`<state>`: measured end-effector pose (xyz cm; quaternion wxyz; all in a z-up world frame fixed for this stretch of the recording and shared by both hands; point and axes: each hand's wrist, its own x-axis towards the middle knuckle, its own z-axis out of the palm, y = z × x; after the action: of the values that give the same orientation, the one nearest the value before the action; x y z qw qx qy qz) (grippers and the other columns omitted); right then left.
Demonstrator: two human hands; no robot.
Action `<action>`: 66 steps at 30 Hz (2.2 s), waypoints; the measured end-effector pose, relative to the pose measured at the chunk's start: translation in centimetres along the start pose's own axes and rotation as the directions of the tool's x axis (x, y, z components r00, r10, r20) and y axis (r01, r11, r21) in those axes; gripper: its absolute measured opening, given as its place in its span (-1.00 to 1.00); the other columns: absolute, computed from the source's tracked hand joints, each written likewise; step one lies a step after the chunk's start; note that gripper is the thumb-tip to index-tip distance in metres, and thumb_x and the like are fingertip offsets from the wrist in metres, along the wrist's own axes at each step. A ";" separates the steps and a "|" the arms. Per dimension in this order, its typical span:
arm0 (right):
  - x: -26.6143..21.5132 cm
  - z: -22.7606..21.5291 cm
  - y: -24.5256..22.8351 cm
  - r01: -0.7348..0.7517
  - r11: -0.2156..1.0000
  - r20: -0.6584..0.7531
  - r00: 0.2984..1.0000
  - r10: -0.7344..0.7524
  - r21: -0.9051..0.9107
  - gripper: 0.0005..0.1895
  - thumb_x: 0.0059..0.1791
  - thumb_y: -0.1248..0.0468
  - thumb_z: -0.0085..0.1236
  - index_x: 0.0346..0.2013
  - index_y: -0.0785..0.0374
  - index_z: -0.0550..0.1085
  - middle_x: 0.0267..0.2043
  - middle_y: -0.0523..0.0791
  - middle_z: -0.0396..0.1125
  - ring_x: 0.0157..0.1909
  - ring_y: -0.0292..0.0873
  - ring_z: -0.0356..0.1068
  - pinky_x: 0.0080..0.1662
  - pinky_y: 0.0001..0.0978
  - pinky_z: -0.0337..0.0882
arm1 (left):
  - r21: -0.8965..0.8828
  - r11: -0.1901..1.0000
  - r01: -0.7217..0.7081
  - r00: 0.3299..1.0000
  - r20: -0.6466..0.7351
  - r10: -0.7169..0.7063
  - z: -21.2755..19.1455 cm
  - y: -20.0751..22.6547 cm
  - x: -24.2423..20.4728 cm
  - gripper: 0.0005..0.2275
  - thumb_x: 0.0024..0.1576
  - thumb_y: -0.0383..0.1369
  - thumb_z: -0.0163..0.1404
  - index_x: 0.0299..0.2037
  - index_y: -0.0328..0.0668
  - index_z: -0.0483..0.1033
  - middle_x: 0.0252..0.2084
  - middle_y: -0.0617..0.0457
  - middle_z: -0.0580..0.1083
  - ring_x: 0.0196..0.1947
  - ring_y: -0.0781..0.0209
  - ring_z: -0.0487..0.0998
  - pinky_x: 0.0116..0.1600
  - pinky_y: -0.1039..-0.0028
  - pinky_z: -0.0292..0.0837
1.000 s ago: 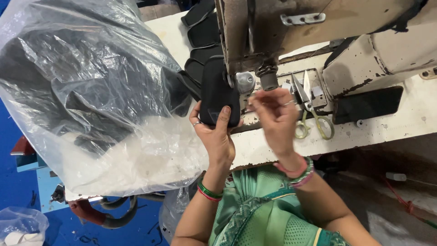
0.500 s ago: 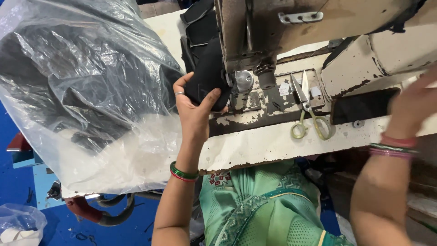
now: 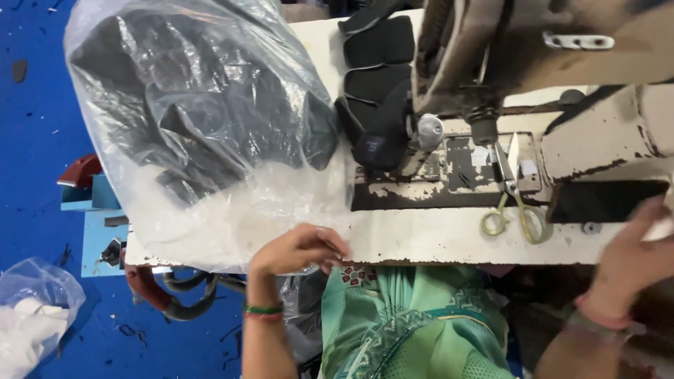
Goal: Inspecting and positioning black fabric shoe components at an industrial sewing machine.
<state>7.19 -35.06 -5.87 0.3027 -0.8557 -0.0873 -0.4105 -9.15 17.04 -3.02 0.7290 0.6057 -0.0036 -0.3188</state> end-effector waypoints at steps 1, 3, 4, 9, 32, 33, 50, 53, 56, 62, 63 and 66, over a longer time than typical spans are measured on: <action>-1.3 0.8 -0.4 0.006 1.000 0.001 1.000 -0.006 0.008 -0.86 0.29 0.51 0.02 0.11 0.57 0.48 0.07 0.09 0.45 0.03 -0.06 0.45 0.13 -0.32 0.46 | -0.001 1.000 -0.006 1.000 -0.008 0.006 -1.6 -2.2 -0.7 -0.79 0.22 -0.52 0.00 0.04 -0.34 0.56 -0.08 -0.07 0.60 -0.08 0.20 0.66 -0.05 0.37 0.64; -4.4 2.1 -1.4 -0.257 0.918 0.253 0.950 0.182 0.303 -0.90 0.23 0.51 0.13 0.05 0.43 0.47 0.09 -0.02 0.40 0.04 -0.18 0.41 0.13 -0.46 0.46 | 0.559 0.689 0.461 0.682 -0.720 0.128 -4.9 -6.3 -2.2 -0.81 0.13 -0.42 0.07 -0.10 -0.28 0.64 -0.22 -0.10 0.63 -0.20 -0.03 0.63 -0.08 0.22 0.54; -4.1 2.4 -3.9 -0.255 0.917 0.250 0.951 0.181 0.307 -0.90 0.23 0.51 0.13 0.05 0.43 0.47 0.09 -0.02 0.40 0.04 -0.18 0.41 0.13 -0.46 0.46 | 0.561 0.688 0.461 0.680 -0.721 0.132 -6.0 -6.8 -1.6 -0.81 0.13 -0.42 0.07 -0.10 -0.28 0.64 -0.22 -0.10 0.63 -0.20 -0.03 0.63 -0.08 0.22 0.54; -2.6 3.5 -12.5 -0.163 0.952 0.502 0.865 0.011 0.260 -0.79 0.04 0.50 0.20 -0.03 0.32 0.53 0.06 -0.01 0.45 -0.04 -0.11 0.49 0.01 -0.33 0.50 | 0.703 0.639 0.312 0.100 -0.693 0.714 -6.6 -3.7 4.0 -0.42 0.10 -0.32 0.13 0.36 -0.22 0.30 0.16 -0.25 0.38 0.14 -0.25 0.41 0.14 0.08 0.44; -11.0 6.9 -17.7 -0.343 0.843 0.731 0.677 -0.086 0.415 -0.86 -0.04 0.44 0.18 -0.20 0.27 0.56 -0.21 -0.12 0.50 -0.43 -0.23 0.46 -0.39 -0.45 0.41 | 0.776 0.627 -0.061 -0.173 -0.627 0.759 -3.6 -7.5 3.2 -0.37 -0.09 -0.50 0.17 0.26 -0.38 0.28 0.21 -0.36 0.36 0.15 -0.20 0.40 0.18 0.11 0.40; -11.4 7.1 -17.5 -0.325 0.833 0.680 0.729 -0.081 0.447 -0.87 -0.03 0.44 0.17 -0.19 0.26 0.56 -0.19 -0.14 0.50 -0.45 -0.24 0.43 -0.41 -0.47 0.39 | 0.781 0.624 -0.011 -0.137 -0.619 0.773 -3.4 -7.6 2.8 -0.41 -0.09 -0.49 0.16 0.22 -0.40 0.33 0.22 -0.38 0.37 0.16 -0.24 0.40 0.20 0.11 0.38; -11.8 7.3 -16.8 -0.298 0.864 0.699 0.710 -0.083 0.405 -0.84 -0.04 0.41 0.17 -0.16 0.27 0.57 -0.18 -0.14 0.51 -0.42 -0.26 0.43 -0.39 -0.46 0.39 | 0.502 0.606 0.617 0.372 -0.865 0.337 9.3 3.3 -13.3 -0.70 0.06 -0.37 0.03 0.01 0.05 0.59 -0.18 -0.06 0.56 -0.10 -0.16 0.57 -0.02 0.08 0.46; -12.2 7.4 -16.0 -0.603 0.702 0.869 0.493 -0.045 0.378 -0.77 0.03 0.32 0.09 -0.05 0.28 0.56 -0.18 -0.11 0.53 -0.31 -0.25 0.46 -0.25 -0.45 0.49 | 0.697 0.604 0.387 0.536 -0.703 0.468 11.2 6.3 -14.2 -0.61 -0.08 -0.52 0.06 -0.06 0.15 0.66 -0.14 0.05 0.58 -0.03 -0.03 0.57 0.11 0.12 0.40; -9.9 5.2 -19.8 -0.965 0.150 0.965 0.187 -0.185 0.215 -0.58 0.09 0.13 -0.04 0.11 0.36 0.48 -0.10 -0.01 0.52 -0.13 -0.20 0.51 -0.11 -0.41 0.55 | 0.910 0.414 0.017 0.528 -0.360 0.770 12.4 7.2 -10.4 -0.57 -0.17 -0.61 0.10 -0.14 0.15 0.69 -0.07 0.15 0.58 0.10 0.07 0.54 0.35 0.02 0.22; -8.1 4.7 -20.6 -0.934 -0.345 0.959 0.179 -0.219 0.095 -0.48 0.05 0.33 0.08 0.30 0.37 0.26 0.09 0.02 0.41 0.04 -0.10 0.46 0.05 -0.22 0.48 | 0.970 0.200 -0.137 0.519 -0.102 0.849 14.7 6.8 -1.9 -0.51 -0.16 -0.60 0.12 -0.01 0.16 0.63 0.18 -0.01 0.49 0.32 -0.04 0.39 0.48 -0.14 -0.02; -7.2 4.7 -20.6 -0.937 -0.285 0.955 0.255 -0.154 0.204 -0.40 0.02 0.39 0.10 0.36 0.30 0.23 0.12 0.00 0.40 0.07 -0.12 0.45 0.08 -0.25 0.46 | 0.988 0.148 -0.051 0.500 -0.103 0.860 14.6 6.7 -1.2 -0.49 -0.11 -0.61 0.10 0.06 0.17 0.59 0.28 -0.12 0.45 0.39 -0.09 0.34 0.48 -0.11 0.01; -5.1 2.8 -20.3 -0.934 -0.100 0.939 0.345 -0.015 0.342 -0.37 -0.01 0.44 0.09 0.38 0.26 0.24 0.09 -0.04 0.41 0.09 -0.20 0.43 0.09 -0.34 0.45 | 0.866 0.479 -0.144 0.498 -0.355 0.791 13.6 6.3 -1.1 -0.43 -0.06 -0.43 0.22 0.24 -0.08 0.42 0.32 -0.30 0.35 0.30 -0.22 0.34 0.32 0.10 0.28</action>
<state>-2.37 -16.61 -2.01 0.8270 -0.4793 -0.0564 0.2883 -12.42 5.97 6.61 0.4085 0.8850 -0.0295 0.2214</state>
